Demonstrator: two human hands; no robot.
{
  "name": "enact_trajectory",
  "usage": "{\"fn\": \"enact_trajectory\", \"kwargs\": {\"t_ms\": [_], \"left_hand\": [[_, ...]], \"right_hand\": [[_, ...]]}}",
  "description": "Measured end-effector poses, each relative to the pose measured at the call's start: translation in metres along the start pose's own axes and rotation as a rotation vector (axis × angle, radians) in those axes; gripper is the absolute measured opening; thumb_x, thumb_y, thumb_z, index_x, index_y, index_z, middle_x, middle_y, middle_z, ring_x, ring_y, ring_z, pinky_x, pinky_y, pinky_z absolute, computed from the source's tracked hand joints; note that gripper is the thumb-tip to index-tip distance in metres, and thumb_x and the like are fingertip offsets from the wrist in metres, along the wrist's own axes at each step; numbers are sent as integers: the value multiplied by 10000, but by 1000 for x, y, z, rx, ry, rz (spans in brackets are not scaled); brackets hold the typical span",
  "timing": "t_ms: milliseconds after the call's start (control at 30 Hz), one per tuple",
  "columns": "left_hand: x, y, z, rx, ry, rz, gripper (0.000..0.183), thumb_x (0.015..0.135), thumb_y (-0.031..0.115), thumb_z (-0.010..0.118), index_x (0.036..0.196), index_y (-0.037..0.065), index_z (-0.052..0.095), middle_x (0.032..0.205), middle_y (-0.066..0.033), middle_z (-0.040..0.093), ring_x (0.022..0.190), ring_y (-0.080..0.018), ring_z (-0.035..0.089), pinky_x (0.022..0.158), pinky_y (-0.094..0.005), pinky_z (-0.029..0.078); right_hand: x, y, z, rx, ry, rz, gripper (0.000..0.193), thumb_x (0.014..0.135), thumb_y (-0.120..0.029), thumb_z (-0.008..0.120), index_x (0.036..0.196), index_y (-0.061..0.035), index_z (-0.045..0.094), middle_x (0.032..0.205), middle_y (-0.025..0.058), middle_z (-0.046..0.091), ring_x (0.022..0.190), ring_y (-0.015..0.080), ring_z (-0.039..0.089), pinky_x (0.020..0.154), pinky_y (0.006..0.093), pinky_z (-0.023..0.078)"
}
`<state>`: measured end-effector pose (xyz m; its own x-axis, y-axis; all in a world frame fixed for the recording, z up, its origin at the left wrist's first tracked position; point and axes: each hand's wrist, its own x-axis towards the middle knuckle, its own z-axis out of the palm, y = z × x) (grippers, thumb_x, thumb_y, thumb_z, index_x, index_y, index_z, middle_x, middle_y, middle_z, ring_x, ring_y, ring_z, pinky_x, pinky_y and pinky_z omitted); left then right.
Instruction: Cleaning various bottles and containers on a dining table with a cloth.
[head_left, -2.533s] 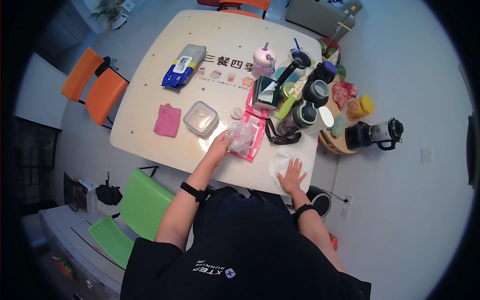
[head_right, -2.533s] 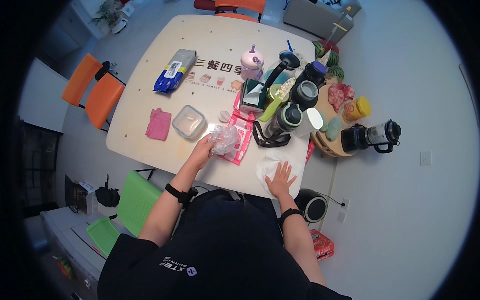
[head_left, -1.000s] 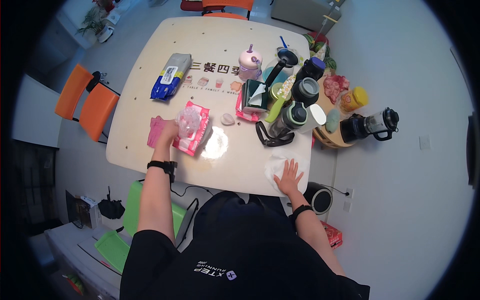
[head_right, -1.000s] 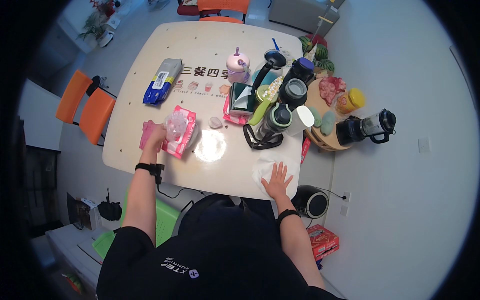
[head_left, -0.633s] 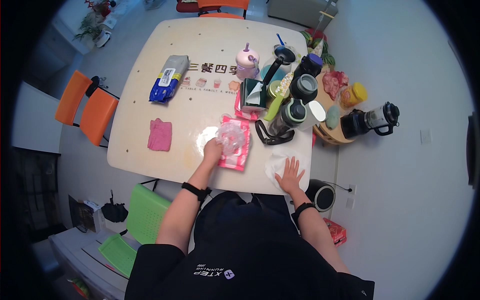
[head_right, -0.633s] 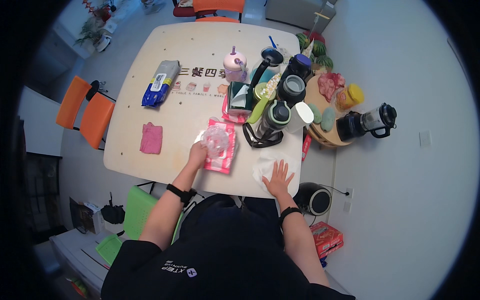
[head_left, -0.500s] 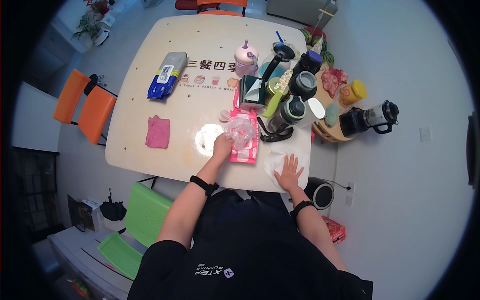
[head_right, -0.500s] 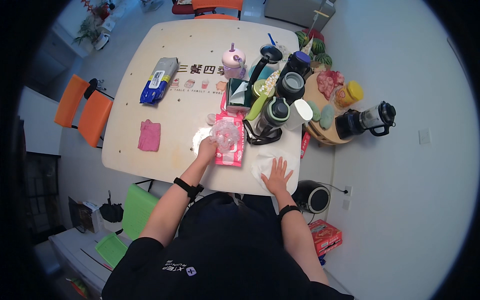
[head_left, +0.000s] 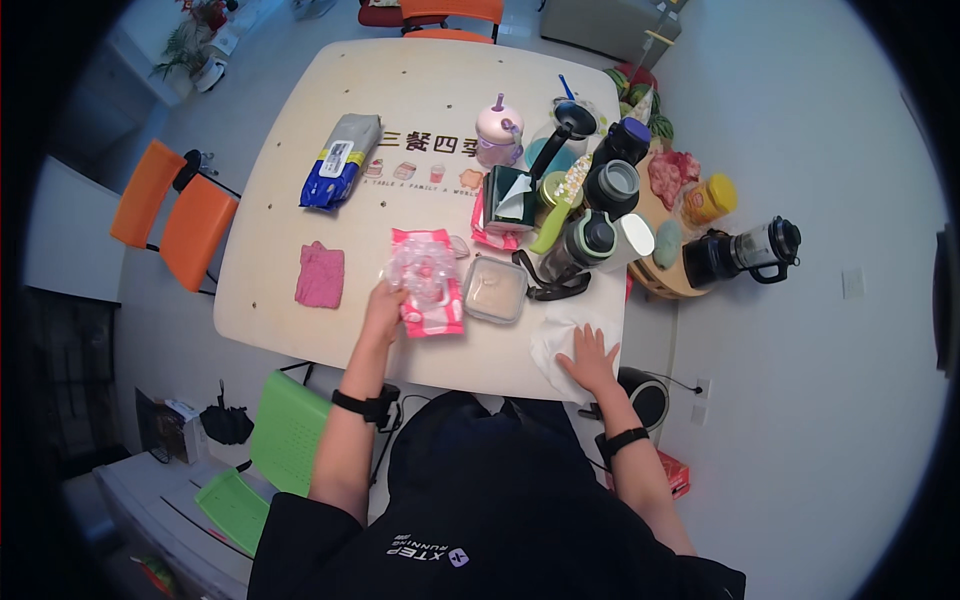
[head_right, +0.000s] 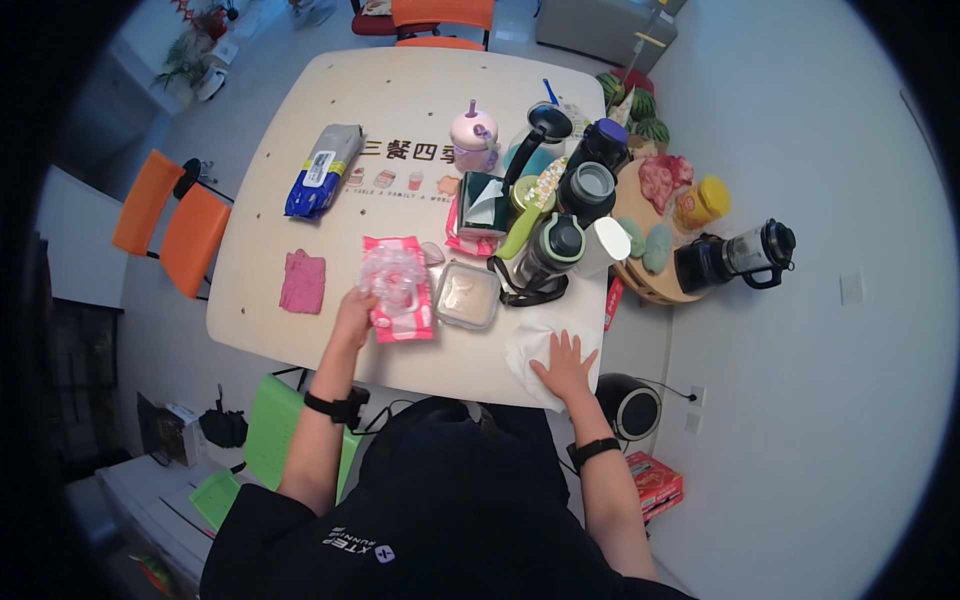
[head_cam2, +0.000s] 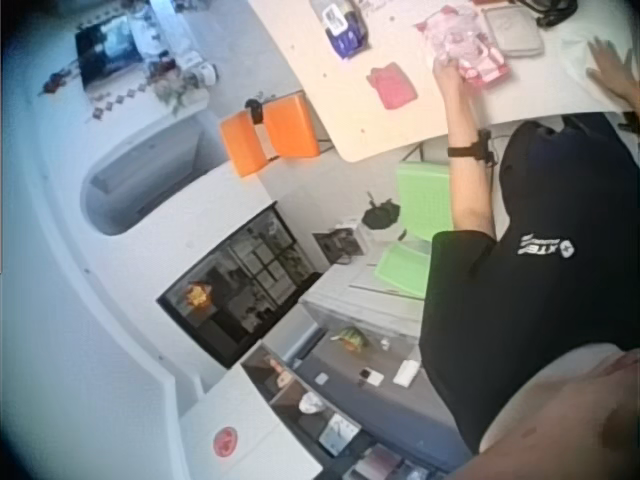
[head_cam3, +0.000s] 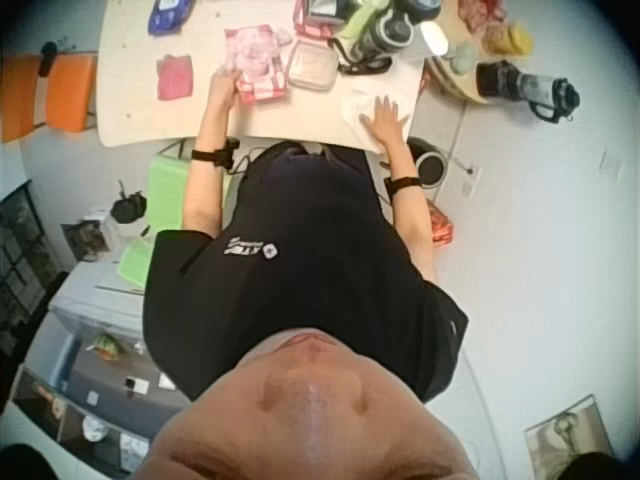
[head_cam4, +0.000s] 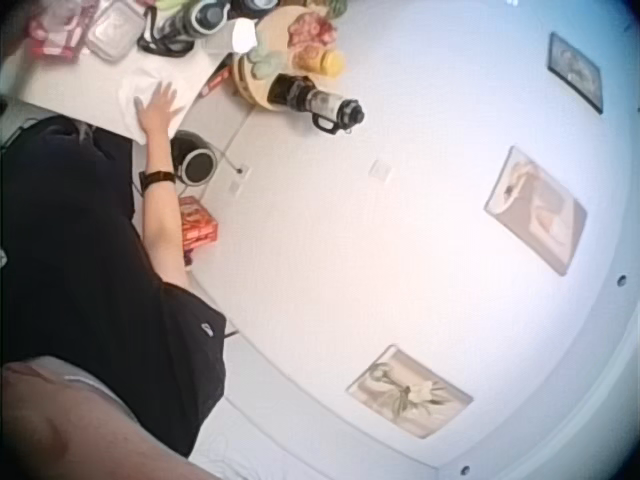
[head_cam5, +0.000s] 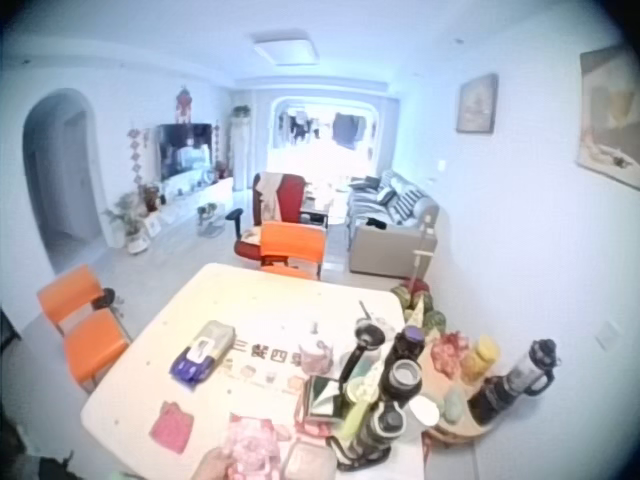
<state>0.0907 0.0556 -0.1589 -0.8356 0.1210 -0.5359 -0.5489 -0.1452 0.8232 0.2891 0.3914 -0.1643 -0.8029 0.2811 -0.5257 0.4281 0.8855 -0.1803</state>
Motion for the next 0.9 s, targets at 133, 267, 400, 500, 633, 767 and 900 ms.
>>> {"fn": "enact_trajectory", "kwargs": {"t_ms": [133, 267, 400, 500, 633, 767, 900], "left_hand": [[-5, 19, -34, -78, 69, 76, 281, 871, -4, 463, 1147, -11, 519, 971, -91, 615, 819, -168, 632, 668, -283, 525], [-7, 17, -54, -193, 176, 170, 281, 900, 24, 463, 1175, -17, 506, 1018, -103, 608, 853, -166, 622, 721, -284, 514], [-15, 6, -50, -237, 242, 175, 288, 915, 37, 464, 1195, -27, 490, 1072, -107, 603, 910, -162, 609, 776, -282, 498], [-13, -13, -44, -195, 229, 167, 282, 914, 23, 457, 1189, -29, 492, 1094, -106, 601, 938, -161, 604, 797, -287, 490], [-27, -23, -44, -143, 305, 81, 265, 901, 21, 489, 1160, -33, 501, 1030, -82, 609, 891, -136, 596, 768, -272, 484], [-30, -28, -49, -178, 344, 111, 250, 902, 27, 493, 1145, -33, 508, 1015, -80, 611, 881, -130, 594, 773, -263, 474], [-17, -21, -47, -184, 349, 147, 249, 901, 24, 486, 1142, -34, 509, 1030, -84, 612, 892, -128, 594, 775, -263, 473]], "right_hand": [[-12, -40, -56, 34, 109, -221, 582, 866, -399, 544, 1306, -36, 432, 1346, 163, 434, 1244, 350, 390, 1024, 557, 246], [2, -135, -102, 1181, -286, -215, 402, 937, -312, 505, 1214, -23, 467, 1185, 131, 560, 1058, 306, 570, 881, 394, 481], [80, -191, -92, 1937, -287, 176, 438, 944, -347, 486, 1243, -45, 381, 1232, 167, 471, 1106, 362, 514, 914, 447, 459], [159, -187, -85, 2255, -122, 420, 478, 905, -454, 515, 1122, -39, 420, 1145, 155, 485, 1097, 336, 479, 957, 505, 410], [199, -194, -95, 2267, -42, 720, 645, 824, -582, 550, 1114, -10, 486, 1139, 168, 504, 1102, 308, 477, 990, 517, 364], [212, -201, -92, 2304, -36, 736, 655, 812, -558, 573, 1135, 10, 523, 1143, 168, 528, 1065, 288, 505, 968, 486, 380], [224, -185, -92, 2271, -91, 752, 616, 793, -552, 603, 1052, 6, 569, 1008, 129, 594, 948, 227, 543, 847, 403, 415]]}}
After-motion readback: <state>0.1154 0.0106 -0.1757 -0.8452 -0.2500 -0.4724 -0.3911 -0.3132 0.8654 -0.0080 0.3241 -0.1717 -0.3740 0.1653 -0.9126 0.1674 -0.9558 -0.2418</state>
